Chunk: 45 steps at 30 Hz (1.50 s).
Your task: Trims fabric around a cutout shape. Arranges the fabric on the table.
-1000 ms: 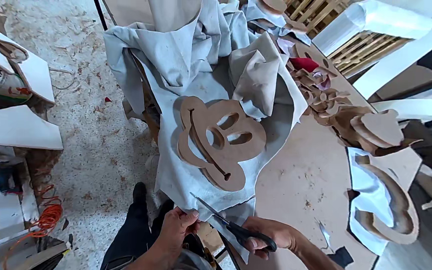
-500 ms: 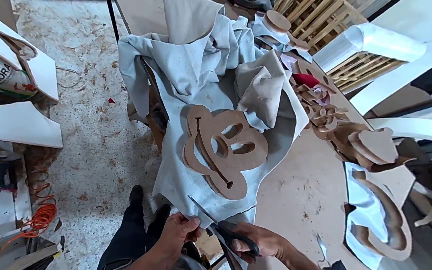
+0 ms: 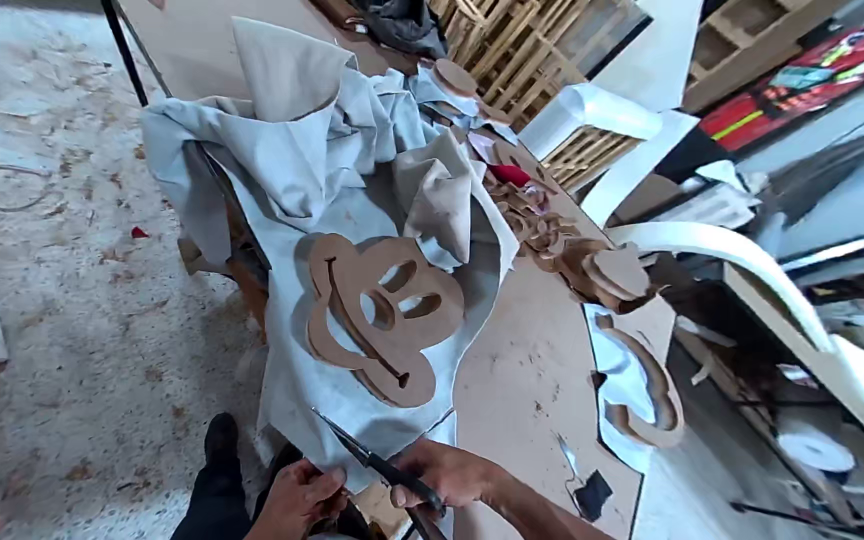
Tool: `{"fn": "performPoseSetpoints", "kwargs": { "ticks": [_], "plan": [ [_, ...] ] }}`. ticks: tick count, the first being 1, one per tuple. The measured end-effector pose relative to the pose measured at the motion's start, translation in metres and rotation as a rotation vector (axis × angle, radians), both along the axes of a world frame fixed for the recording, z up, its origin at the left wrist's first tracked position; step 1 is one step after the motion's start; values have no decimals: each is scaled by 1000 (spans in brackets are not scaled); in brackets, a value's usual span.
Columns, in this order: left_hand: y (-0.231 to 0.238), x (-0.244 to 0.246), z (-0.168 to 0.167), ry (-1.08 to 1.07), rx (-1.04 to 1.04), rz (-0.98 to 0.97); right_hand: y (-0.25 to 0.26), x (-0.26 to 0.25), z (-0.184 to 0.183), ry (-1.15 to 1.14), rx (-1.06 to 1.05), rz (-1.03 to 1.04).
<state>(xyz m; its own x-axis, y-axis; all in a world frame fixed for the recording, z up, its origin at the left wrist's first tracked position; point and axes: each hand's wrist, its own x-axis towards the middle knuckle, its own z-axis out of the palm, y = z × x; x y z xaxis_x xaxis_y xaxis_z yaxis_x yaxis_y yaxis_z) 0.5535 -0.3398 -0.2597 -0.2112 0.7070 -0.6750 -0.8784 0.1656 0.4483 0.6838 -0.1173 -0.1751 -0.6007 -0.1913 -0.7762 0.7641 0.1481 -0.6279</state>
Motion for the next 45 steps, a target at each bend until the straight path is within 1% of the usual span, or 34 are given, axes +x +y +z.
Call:
{"fn": "performPoseSetpoints", "kwargs": {
  "ticks": [5, 12, 16, 19, 21, 23, 24, 26, 28, 30, 31, 33, 35, 37, 39, 42, 45],
  "plan": [
    [-7, -6, 2, 5, 46, -45, -11, -17, -1, -55, -2, -35],
    [-17, -8, -9, -26, 91, -28, -38, -22, -5, -42, 119, -129],
    [-19, -6, -14, -21, 117, -39, -51, -36, -12, -42, 138, -184],
    [-23, -10, -17, 26, 149, -38, -61, -47, -16, -21, 179, -212],
    [-28, -10, -26, 76, 188, -35, -64, -47, -17, -2, 187, -227],
    [-33, -8, -43, 74, 256, 23, -64, -44, -16, 13, 175, -241],
    [-32, -10, -50, 29, 266, 84, -63, -44, -17, 19, 161, -250],
    [-19, -22, -53, -174, 194, 228, -65, -42, -20, 11, 143, -259],
    [-2, -44, -57, -361, 200, 409, -67, -41, -23, 6, 131, -272],
    [9, -64, -57, -401, 223, 561, -70, -40, -25, 9, 125, -285],
    [11, -73, -57, -400, 221, 597, -71, -40, -26, 11, 120, -292],
    [12, -91, -58, -397, 169, 575, -71, -40, -27, 18, 117, -297],
    [16, -106, -59, -395, 53, 506, -70, -41, -27, 15, 120, -300],
    [24, -118, -60, -336, -74, 446, -71, -42, -28, 4, 130, -303],
    [32, -122, -56, -286, -154, 477, -73, -46, -27, -5, 146, -303],
    [15, -112, -47, -306, -89, 584, -76, -56, -23, -17, 154, -291],
    [-11, -105, -44, -294, -71, 586, -79, -70, -26, -4, 115, -285]
  ]
}}
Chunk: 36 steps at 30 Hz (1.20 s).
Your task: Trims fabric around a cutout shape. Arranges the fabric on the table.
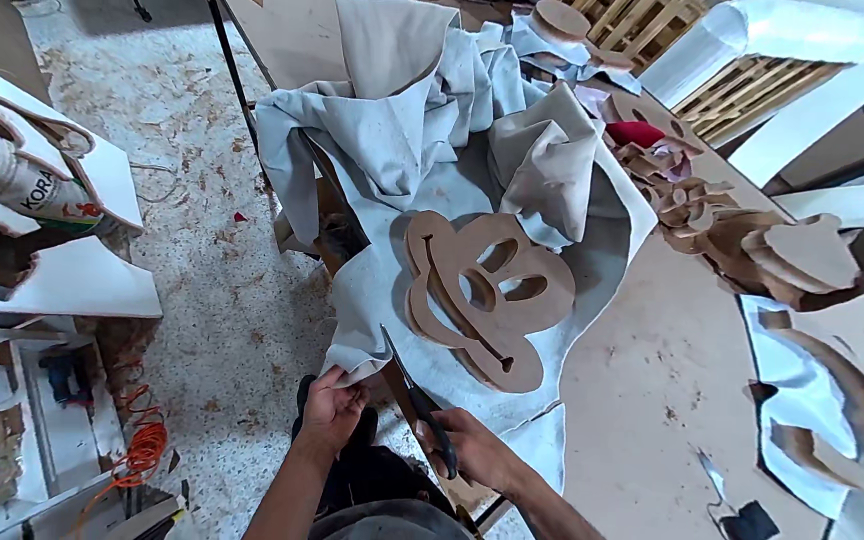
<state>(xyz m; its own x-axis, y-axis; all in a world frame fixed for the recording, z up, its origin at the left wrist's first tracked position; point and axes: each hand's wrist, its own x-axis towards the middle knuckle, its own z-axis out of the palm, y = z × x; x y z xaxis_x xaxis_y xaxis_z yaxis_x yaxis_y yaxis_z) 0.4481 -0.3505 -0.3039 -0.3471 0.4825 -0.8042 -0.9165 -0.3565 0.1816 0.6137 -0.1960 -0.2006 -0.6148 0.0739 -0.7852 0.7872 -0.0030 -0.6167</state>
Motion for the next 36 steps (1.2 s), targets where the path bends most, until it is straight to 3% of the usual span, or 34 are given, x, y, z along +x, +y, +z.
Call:
{"fn": "performPoseSetpoints", "kwargs": {
  "ticks": [8, 23, 36],
  "plan": [
    [-25, -10, 17, 116, -59, 15, -11, -9, -10, 88, -76, -130],
    [-64, -58, 53, 236, -17, -403, -45, -72, -19, 302, -145, -436],
    [-71, -53, 57, 385, -55, -397, -32, -102, -23, 348, -208, -515]
  ]
}}
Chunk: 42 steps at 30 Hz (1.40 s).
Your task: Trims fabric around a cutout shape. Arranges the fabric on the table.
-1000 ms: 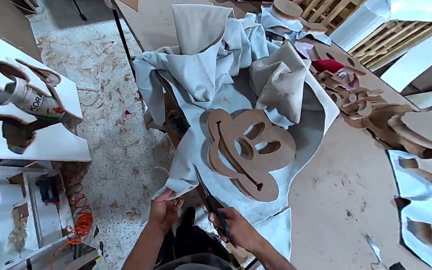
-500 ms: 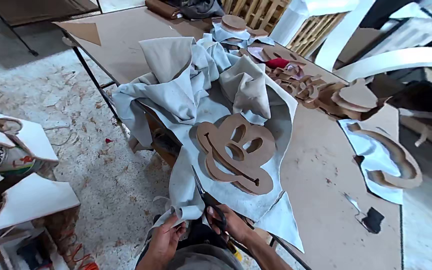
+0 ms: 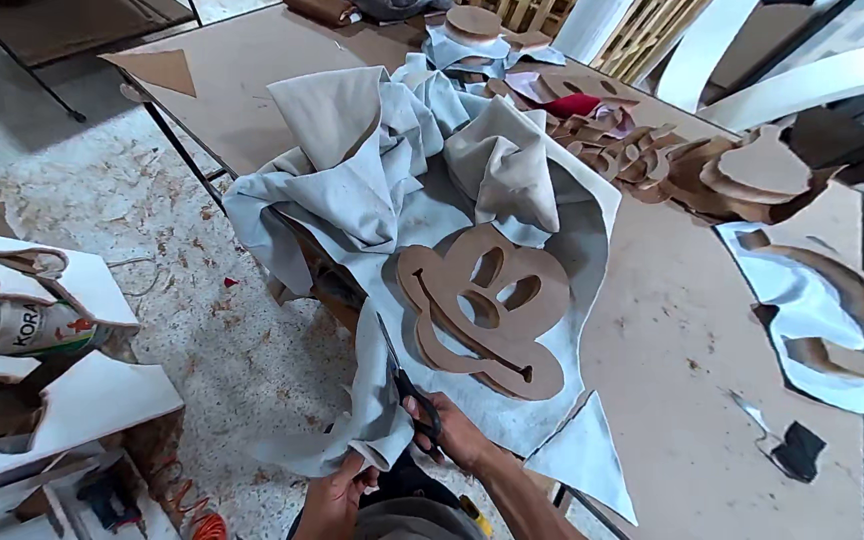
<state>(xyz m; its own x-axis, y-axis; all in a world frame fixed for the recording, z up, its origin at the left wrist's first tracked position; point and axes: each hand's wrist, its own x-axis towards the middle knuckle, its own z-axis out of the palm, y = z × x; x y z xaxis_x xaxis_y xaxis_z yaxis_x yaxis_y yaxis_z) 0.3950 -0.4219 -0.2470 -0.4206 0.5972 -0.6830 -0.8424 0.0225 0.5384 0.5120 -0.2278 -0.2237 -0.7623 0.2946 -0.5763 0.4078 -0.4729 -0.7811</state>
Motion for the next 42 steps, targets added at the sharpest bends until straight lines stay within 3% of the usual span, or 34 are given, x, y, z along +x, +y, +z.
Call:
{"fn": "performPoseSetpoints", "kwargs": {
  "ticks": [12, 23, 31, 36, 39, 42],
  "plan": [
    [-7, 4, 1, 94, 22, 75, 6, -31, -2, 63, -1, -102],
    [-17, -18, -5, 87, 11, 104, 11, -52, -5, 23, 2, -77],
    [-39, -68, -1, 277, 98, 86, 12, -60, -10, 11, 48, -53],
    [-47, -91, 1, 283, 116, 99, 10, -73, -6, -2, 138, -96],
    [-56, -131, 0, 139, 64, 246, 6, -64, -5, 4, 107, 0],
    [-63, -206, 20, -11, -44, 487, -7, -55, -11, 3, 43, 80]
  ]
}}
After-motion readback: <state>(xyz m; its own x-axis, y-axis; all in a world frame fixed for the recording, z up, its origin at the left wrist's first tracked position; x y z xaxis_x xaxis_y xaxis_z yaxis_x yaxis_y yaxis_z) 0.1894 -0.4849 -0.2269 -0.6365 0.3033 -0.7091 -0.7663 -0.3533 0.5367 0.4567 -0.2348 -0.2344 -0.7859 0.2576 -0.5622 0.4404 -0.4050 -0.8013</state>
